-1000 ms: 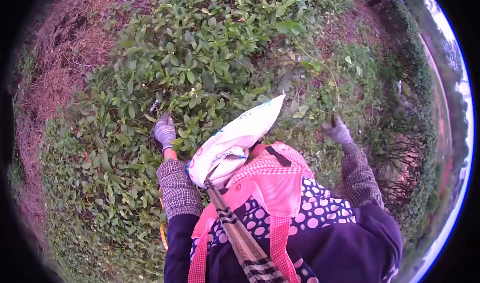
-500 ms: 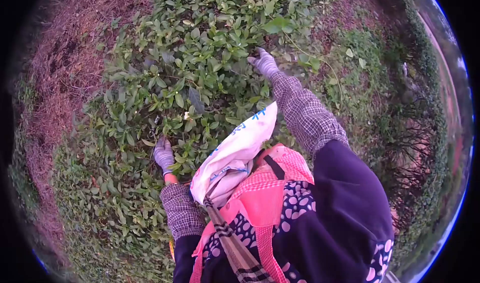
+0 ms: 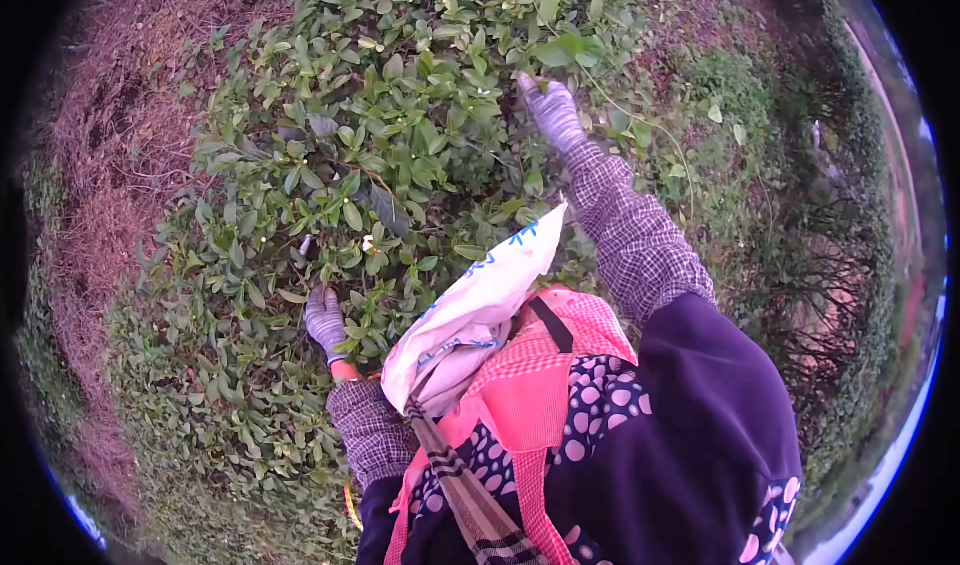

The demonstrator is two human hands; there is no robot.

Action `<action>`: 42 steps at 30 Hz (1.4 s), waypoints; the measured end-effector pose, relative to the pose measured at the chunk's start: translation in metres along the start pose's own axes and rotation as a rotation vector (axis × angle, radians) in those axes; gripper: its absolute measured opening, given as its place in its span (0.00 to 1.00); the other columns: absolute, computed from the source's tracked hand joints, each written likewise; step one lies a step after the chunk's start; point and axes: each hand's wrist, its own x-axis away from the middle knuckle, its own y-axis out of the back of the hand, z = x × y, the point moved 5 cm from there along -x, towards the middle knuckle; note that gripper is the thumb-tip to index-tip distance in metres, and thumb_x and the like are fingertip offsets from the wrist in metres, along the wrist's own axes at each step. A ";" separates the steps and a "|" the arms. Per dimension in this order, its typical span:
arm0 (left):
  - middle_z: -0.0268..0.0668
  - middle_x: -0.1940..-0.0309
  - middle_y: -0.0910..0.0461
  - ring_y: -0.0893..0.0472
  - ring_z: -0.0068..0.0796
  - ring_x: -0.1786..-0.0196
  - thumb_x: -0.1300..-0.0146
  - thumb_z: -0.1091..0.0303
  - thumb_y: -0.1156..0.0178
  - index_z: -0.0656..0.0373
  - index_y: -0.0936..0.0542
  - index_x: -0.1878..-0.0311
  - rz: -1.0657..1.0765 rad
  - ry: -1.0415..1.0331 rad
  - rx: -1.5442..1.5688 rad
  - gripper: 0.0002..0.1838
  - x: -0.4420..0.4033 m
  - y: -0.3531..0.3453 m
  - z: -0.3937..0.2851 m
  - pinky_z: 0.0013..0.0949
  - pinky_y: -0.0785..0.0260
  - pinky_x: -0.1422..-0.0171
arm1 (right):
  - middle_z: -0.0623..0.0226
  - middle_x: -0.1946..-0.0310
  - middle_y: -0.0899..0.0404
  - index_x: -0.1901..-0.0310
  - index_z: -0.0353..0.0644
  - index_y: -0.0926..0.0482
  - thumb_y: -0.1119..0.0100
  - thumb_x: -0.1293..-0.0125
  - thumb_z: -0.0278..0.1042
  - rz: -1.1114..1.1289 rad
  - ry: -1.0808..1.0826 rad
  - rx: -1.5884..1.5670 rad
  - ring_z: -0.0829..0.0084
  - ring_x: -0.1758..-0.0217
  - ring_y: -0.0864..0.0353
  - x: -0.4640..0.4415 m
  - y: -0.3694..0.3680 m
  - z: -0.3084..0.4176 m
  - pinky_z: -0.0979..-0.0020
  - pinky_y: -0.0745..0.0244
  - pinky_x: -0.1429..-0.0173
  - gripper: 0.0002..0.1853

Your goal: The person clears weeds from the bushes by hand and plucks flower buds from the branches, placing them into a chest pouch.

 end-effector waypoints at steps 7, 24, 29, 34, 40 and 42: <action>0.45 0.62 0.22 0.23 0.38 0.60 0.43 0.67 0.44 0.65 0.23 0.57 0.001 0.019 0.000 0.13 0.003 0.003 -0.002 0.34 0.34 0.51 | 0.49 0.70 0.23 0.43 0.45 0.37 0.48 0.40 0.40 0.078 0.569 0.182 0.53 0.67 0.23 -0.006 -0.086 -0.004 0.59 0.29 0.63 0.24; 0.45 0.63 0.22 0.23 0.37 0.61 0.43 0.68 0.43 0.66 0.23 0.58 -0.008 0.057 0.036 0.12 0.003 0.003 -0.002 0.34 0.33 0.51 | 0.52 0.75 0.23 0.46 0.42 0.35 0.48 0.40 0.45 0.257 0.570 0.270 0.52 0.71 0.23 0.018 -0.136 -0.005 0.61 0.28 0.65 0.23; 0.45 0.63 0.22 0.24 0.37 0.60 0.43 0.68 0.43 0.65 0.23 0.59 -0.020 0.077 0.073 0.12 0.002 -0.002 0.007 0.34 0.33 0.51 | 0.52 0.84 0.28 0.74 0.33 0.26 0.49 0.39 0.49 0.250 0.442 0.313 0.54 0.78 0.26 0.034 -0.125 0.023 0.59 0.33 0.71 0.22; 0.45 0.63 0.23 0.24 0.37 0.60 0.44 0.69 0.43 0.66 0.23 0.58 -0.024 0.080 0.057 0.12 0.004 0.000 0.000 0.34 0.33 0.51 | 0.50 0.79 0.25 0.69 0.34 0.25 0.49 0.39 0.44 0.059 0.337 0.031 0.56 0.76 0.25 0.028 -0.092 0.039 0.61 0.31 0.68 0.17; 0.45 0.63 0.23 0.24 0.35 0.60 0.44 0.69 0.43 0.66 0.23 0.58 -0.024 0.093 0.059 0.13 0.004 0.000 0.003 0.34 0.33 0.51 | 0.48 0.60 0.24 0.44 0.39 0.37 0.47 0.41 0.39 0.183 0.156 -0.037 0.56 0.58 0.24 -0.008 -0.128 0.056 0.63 0.30 0.52 0.25; 0.45 0.63 0.23 0.24 0.36 0.60 0.44 0.69 0.43 0.66 0.23 0.58 -0.034 0.093 0.059 0.13 0.005 0.001 0.003 0.34 0.33 0.51 | 0.48 0.59 0.25 0.46 0.38 0.34 0.48 0.40 0.44 0.139 0.350 -0.050 0.55 0.57 0.24 -0.027 -0.147 0.052 0.62 0.31 0.51 0.24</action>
